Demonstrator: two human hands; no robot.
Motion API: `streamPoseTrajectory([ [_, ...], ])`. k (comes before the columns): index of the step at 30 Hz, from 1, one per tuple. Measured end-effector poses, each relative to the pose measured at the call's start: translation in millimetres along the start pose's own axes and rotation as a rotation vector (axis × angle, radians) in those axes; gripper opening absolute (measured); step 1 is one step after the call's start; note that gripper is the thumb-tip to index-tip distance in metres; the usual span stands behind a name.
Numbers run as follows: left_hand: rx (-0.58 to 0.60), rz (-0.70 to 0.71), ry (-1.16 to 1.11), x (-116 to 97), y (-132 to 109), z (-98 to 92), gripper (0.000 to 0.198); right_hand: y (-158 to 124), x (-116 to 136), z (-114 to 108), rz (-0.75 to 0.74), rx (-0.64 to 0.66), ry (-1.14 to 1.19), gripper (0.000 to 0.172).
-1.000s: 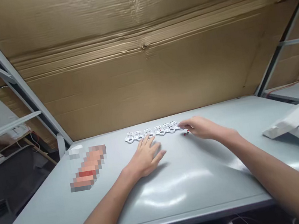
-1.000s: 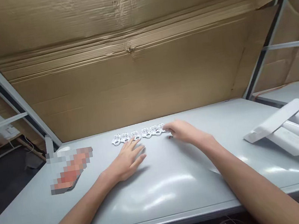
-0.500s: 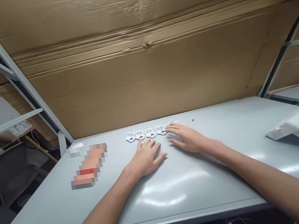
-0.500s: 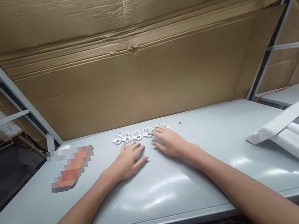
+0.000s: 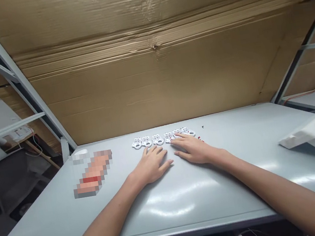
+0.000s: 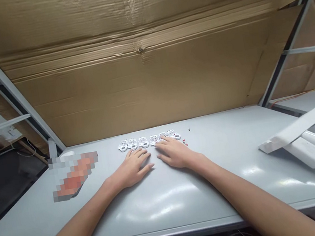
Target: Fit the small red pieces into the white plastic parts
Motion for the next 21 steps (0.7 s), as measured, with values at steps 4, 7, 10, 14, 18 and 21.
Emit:
streamPoseTrajectory([
  [4, -0.041, -0.034, -0.002, 9.0, -0.5, -0.2, 0.043, 0.9, 12.7, -11.6, -0.040, -0.038, -0.020, 0.025],
  [7, -0.076, -0.079, -0.019, 17.3, -1.3, -1.2, 0.047, -0.6, 11.2, -23.0, 0.002, -0.097, -0.002, 0.022],
  [10, -0.079, -0.123, -0.036, 22.8, -1.6, -1.8, 0.047, -3.5, -3.9, -32.8, 0.102, -0.191, 0.035, 0.023],
  [14, -0.086, -0.152, -0.056, 26.2, -1.5, -3.2, 0.046, -6.1, -19.5, -28.6, 0.155, -0.202, 0.077, 0.035],
  [18, -0.104, -0.141, -0.061, 28.4, -2.2, -4.3, 0.046, -4.5, -10.2, -14.9, 0.090, -0.057, 0.086, 0.034],
  [21, -0.100, -0.122, -0.053, 28.4, -3.0, -5.0, 0.047, -3.5, 3.5, -13.2, 0.046, -0.001, 0.092, 0.029],
])
Point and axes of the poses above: each hand's wrist, its own y-axis towards the middle knuckle, its own z-axis out of the palm, x = y × z, the point moved 9 cm from there along y, towards the middle knuckle, and after that the axes turned 2 degrees about -x, right-handed, at the moved point
